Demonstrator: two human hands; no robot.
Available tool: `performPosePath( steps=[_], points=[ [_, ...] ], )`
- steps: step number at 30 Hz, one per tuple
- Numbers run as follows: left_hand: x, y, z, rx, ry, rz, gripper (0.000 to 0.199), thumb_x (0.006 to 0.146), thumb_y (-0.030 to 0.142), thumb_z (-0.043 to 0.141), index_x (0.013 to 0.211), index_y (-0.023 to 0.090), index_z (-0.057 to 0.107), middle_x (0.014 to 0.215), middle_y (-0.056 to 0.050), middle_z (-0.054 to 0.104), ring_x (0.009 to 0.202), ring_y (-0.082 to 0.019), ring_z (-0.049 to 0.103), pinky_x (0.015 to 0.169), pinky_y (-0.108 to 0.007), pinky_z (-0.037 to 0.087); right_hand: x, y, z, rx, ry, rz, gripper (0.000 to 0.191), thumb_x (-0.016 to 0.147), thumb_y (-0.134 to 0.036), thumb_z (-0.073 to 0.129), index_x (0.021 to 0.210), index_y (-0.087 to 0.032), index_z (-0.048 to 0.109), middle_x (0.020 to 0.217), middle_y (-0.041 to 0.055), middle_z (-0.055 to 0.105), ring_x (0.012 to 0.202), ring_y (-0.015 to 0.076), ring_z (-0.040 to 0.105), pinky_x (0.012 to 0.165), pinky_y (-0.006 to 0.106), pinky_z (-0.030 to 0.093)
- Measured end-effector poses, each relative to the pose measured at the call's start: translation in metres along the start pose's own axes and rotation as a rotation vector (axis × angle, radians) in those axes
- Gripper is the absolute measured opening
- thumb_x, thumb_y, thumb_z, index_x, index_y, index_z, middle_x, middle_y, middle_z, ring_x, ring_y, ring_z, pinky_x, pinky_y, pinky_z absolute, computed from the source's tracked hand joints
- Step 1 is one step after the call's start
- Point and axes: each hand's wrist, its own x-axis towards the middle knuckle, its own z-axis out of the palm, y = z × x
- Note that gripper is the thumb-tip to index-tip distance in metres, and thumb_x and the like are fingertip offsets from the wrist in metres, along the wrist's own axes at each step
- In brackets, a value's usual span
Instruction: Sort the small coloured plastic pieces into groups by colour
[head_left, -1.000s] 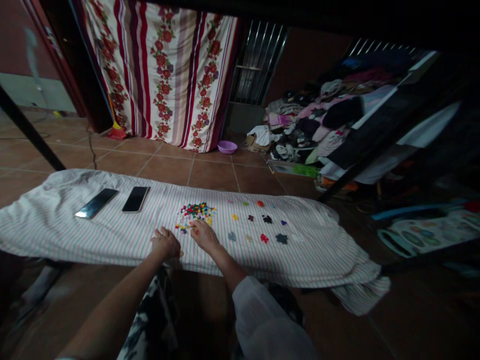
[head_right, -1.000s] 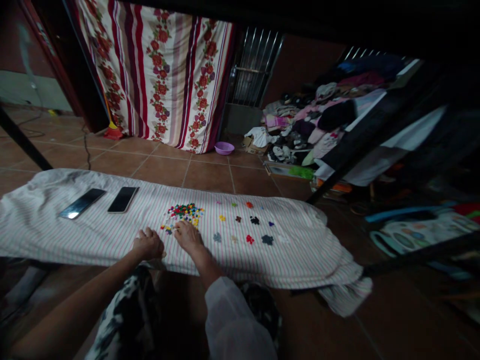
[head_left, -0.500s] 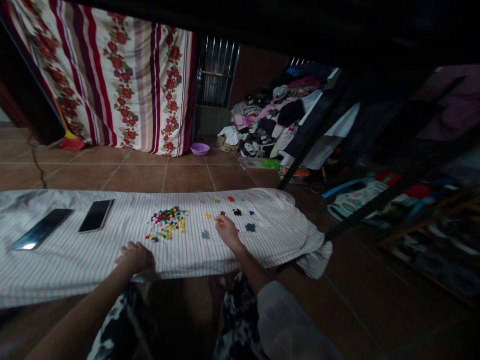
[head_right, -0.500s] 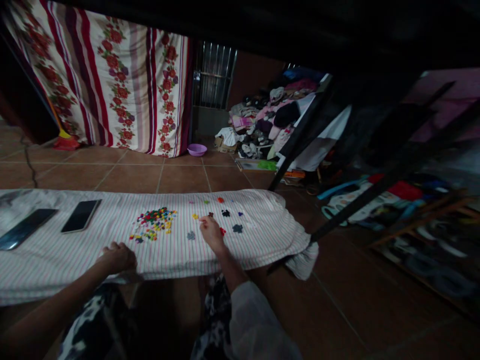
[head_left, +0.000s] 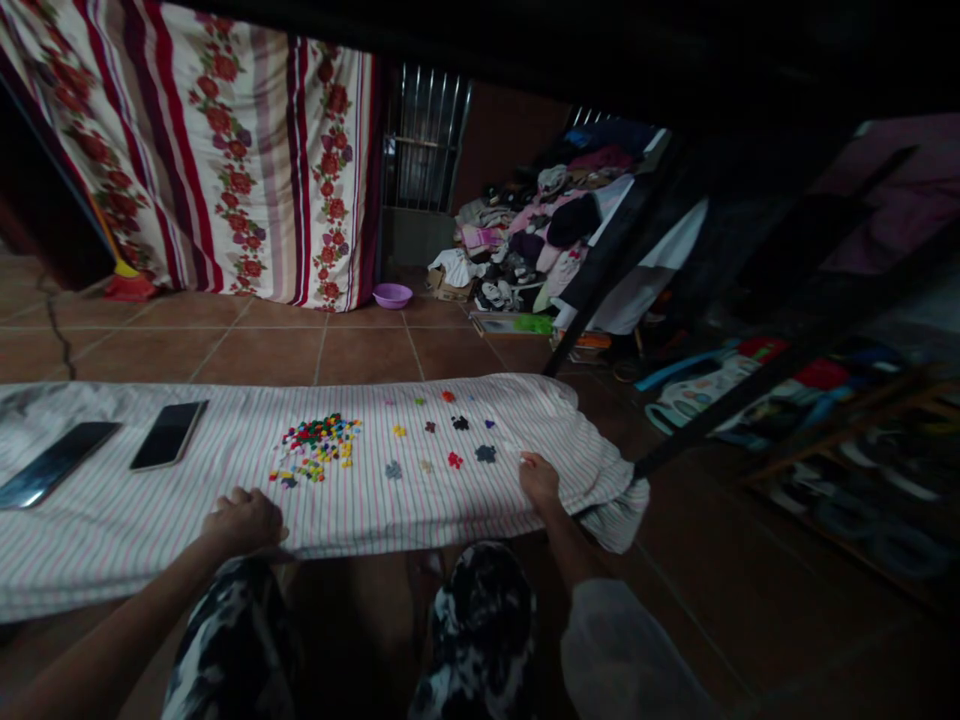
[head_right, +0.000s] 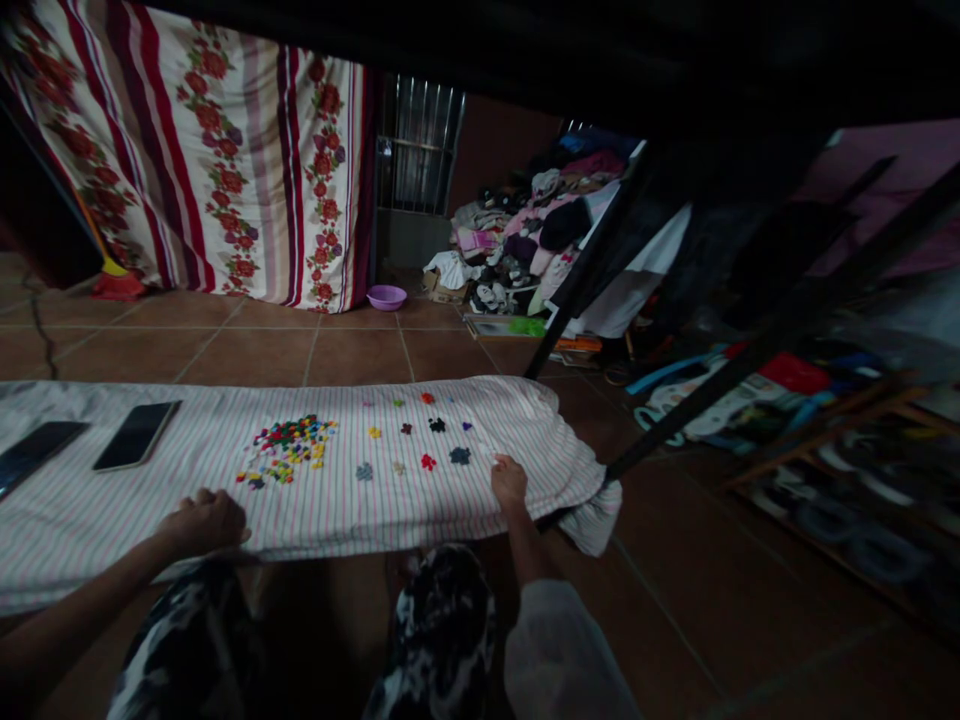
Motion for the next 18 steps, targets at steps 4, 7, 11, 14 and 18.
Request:
performPosePath(
  steps=[4, 7, 11, 14, 18],
  points=[
    [0.008, -0.001, 0.013, 0.087, 0.007, -0.002, 0.049, 0.086, 0.043, 0.039, 0.106, 0.01, 0.07, 0.106, -0.025, 0.063, 0.102, -0.043, 0.058, 0.084, -0.054, 0.043, 0.01, 0.003, 0.003, -0.011, -0.043, 0.004, 0.037, 0.076, -0.016, 0.046, 0.099, -0.019, 0.075, 0.102, 0.0092, 0.075, 0.105, 0.0223, 0.068, 0.097, 0.031, 0.048],
    [0.011, -0.003, 0.02, 0.061, 0.048, -0.003, 0.048, 0.086, 0.043, 0.038, 0.101, 0.011, 0.07, 0.104, -0.024, 0.064, 0.1, -0.042, 0.058, 0.082, -0.053, 0.045, 0.018, 0.005, 0.008, -0.001, -0.06, -0.016, 0.037, 0.078, -0.017, 0.045, 0.101, -0.017, 0.074, 0.102, 0.0106, 0.075, 0.104, 0.0236, 0.068, 0.096, 0.033, 0.049],
    [0.009, -0.004, 0.019, 0.053, 0.051, -0.002, 0.045, 0.086, 0.042, 0.041, 0.1, 0.01, 0.07, 0.104, -0.024, 0.064, 0.1, -0.041, 0.059, 0.081, -0.053, 0.047, 0.023, 0.01, 0.016, 0.108, -0.021, -0.051, 0.04, 0.076, -0.018, 0.046, 0.107, -0.019, 0.073, 0.099, 0.0088, 0.075, 0.1, 0.0227, 0.069, 0.095, 0.034, 0.051],
    [0.006, -0.001, 0.014, 0.089, 0.049, 0.019, 0.047, 0.088, 0.04, 0.039, 0.102, 0.009, 0.07, 0.105, -0.025, 0.064, 0.1, -0.041, 0.059, 0.081, -0.053, 0.047, 0.025, 0.016, 0.02, 0.147, 0.005, -0.063, 0.042, 0.076, -0.019, 0.046, 0.11, -0.018, 0.072, 0.1, 0.0088, 0.074, 0.101, 0.0227, 0.068, 0.096, 0.034, 0.051],
    [0.006, 0.0, 0.015, 0.129, 0.042, 0.025, 0.047, 0.089, 0.039, 0.039, 0.104, 0.007, 0.07, 0.104, -0.026, 0.063, 0.099, -0.043, 0.06, 0.079, -0.052, 0.047, 0.028, 0.019, 0.019, 0.049, 0.02, -0.047, 0.043, 0.076, -0.019, 0.049, 0.112, -0.015, 0.071, 0.107, 0.0108, 0.073, 0.107, 0.0244, 0.066, 0.097, 0.033, 0.049]
  ],
)
